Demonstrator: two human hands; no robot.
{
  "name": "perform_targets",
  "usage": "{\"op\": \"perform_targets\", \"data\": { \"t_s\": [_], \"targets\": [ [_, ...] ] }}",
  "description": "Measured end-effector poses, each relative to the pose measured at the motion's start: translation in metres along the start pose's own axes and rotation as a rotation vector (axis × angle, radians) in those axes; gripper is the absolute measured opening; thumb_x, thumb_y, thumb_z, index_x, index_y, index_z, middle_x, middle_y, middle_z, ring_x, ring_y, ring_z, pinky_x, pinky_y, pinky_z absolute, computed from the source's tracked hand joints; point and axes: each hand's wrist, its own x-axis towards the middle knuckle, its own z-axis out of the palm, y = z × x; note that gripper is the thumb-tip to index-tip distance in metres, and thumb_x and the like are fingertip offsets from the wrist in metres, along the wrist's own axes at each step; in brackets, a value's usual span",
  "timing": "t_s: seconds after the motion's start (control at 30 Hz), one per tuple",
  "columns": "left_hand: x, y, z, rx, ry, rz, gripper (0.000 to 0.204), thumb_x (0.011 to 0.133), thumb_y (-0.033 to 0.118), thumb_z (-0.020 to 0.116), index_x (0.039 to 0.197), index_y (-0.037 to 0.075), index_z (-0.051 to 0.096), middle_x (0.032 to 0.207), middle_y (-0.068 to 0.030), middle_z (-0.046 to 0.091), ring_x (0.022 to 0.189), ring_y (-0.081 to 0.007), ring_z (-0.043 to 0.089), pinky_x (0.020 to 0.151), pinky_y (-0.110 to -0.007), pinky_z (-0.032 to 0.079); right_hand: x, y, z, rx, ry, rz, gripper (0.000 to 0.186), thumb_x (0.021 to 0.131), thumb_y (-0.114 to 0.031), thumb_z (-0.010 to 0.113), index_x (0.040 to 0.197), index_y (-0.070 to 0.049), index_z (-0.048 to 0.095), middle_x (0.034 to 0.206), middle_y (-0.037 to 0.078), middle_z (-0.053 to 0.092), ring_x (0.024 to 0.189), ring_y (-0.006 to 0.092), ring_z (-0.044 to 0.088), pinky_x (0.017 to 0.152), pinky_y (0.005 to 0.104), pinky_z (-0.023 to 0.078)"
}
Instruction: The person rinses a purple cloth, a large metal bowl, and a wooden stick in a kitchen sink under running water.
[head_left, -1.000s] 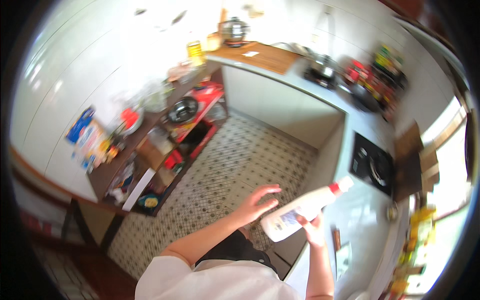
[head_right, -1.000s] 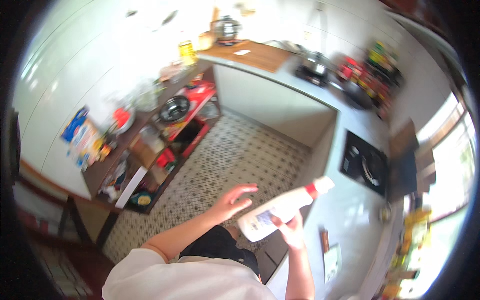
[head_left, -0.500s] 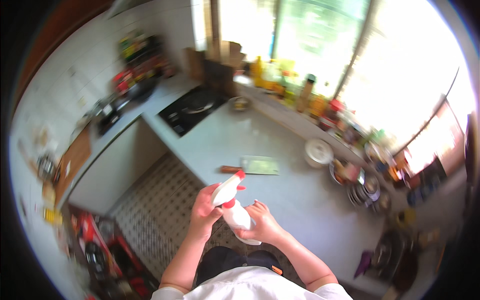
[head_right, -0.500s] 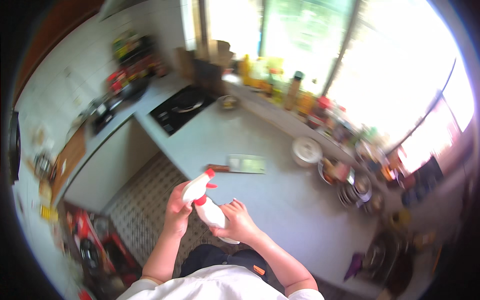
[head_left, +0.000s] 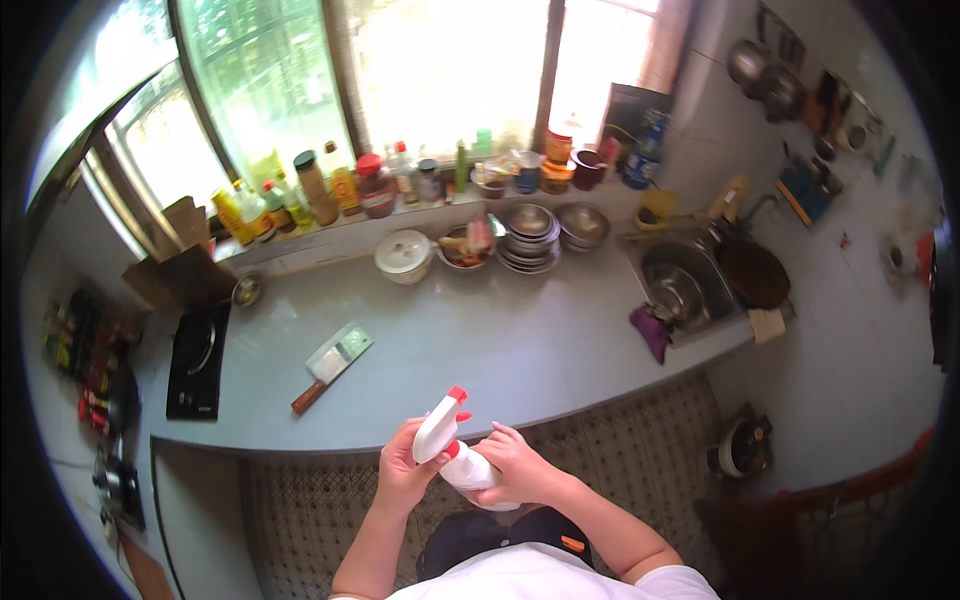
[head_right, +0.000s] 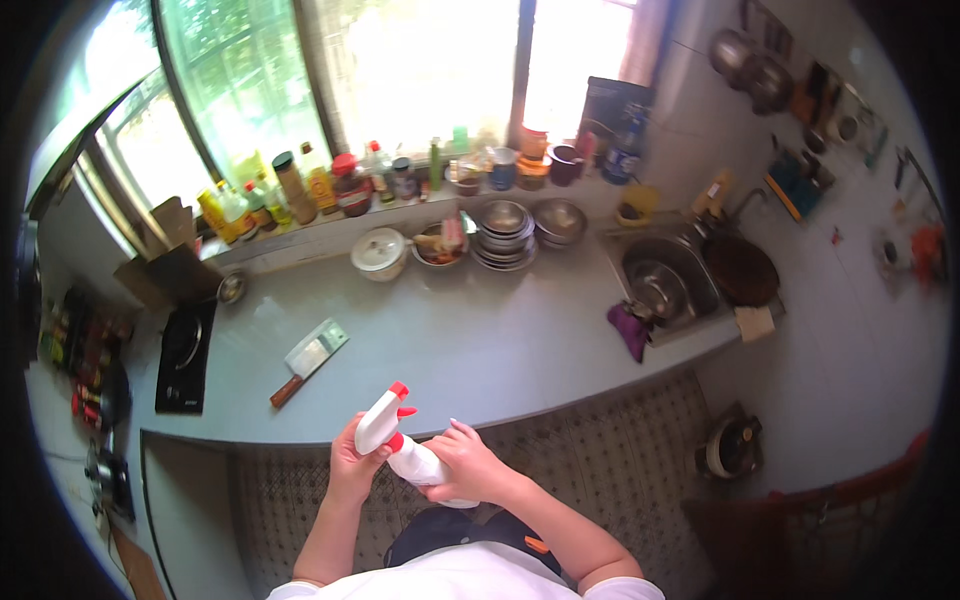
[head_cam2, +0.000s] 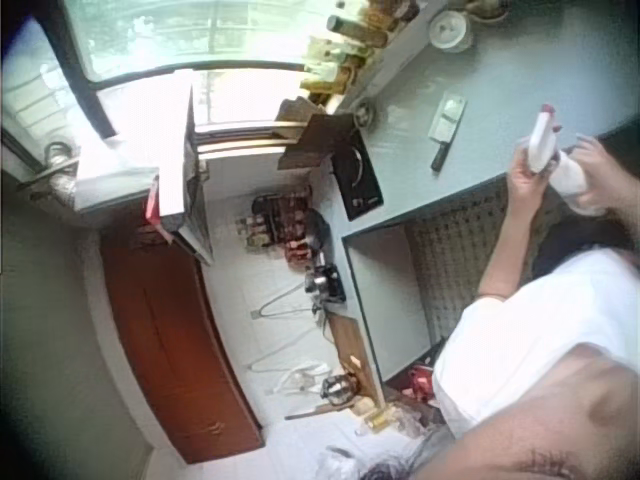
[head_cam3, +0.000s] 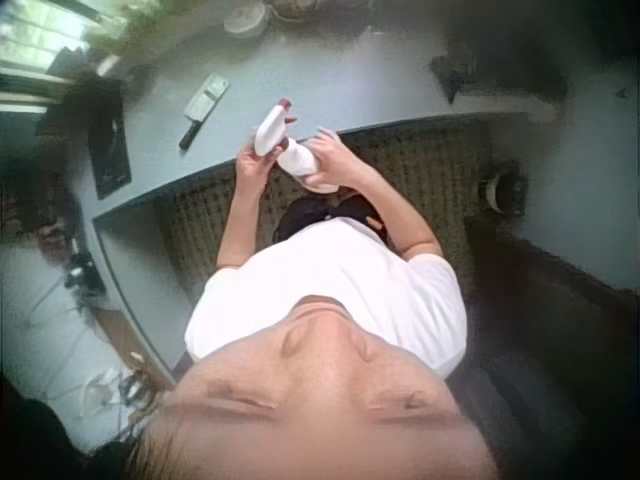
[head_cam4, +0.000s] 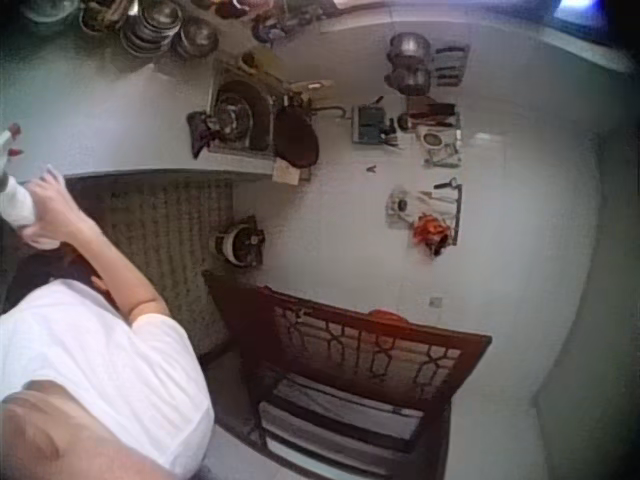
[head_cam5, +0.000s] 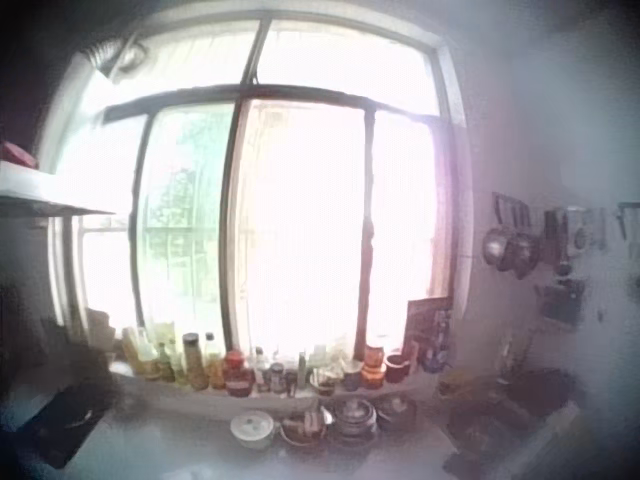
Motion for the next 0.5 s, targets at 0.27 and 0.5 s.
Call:
{"op": "perform_targets", "data": {
  "t_s": [0.27, 0.5],
  "targets": [
    [0.034, -0.012, 0.138, -0.096, -0.429, 0.003, 0.032, 0.084, 0.007, 0.069, 0.114, 0.000, 0.059, 0.116, -0.0093, 0.060, 0.115, -0.0198, 0.055, 0.101, -0.037, 0.041, -0.096, 0.047, -0.084, 0.070, 0.165, 0.061, 0.051, 0.061, -0.025, 0.078, 0.104, -0.005, 0.061, 0.088, 0.007, 0.062, 0.096, 0.0268, 0.056, 0.109, 0.0495, 0.027],
    [0.061, -0.097, 0.288, -0.091, -0.564, -0.116, 0.074, 0.073, 0.024, 0.082, 0.132, 0.003, 0.042, 0.132, -0.0096, 0.049, 0.129, -0.0211, 0.041, 0.108, -0.038, 0.030, -0.215, 0.119, -0.187, -0.153, 0.434, 0.266, 0.047, 0.061, -0.028, 0.076, 0.101, -0.008, 0.062, 0.090, 0.009, 0.061, 0.093, 0.0299, 0.057, 0.105, 0.0502, 0.031]
  ]
}}
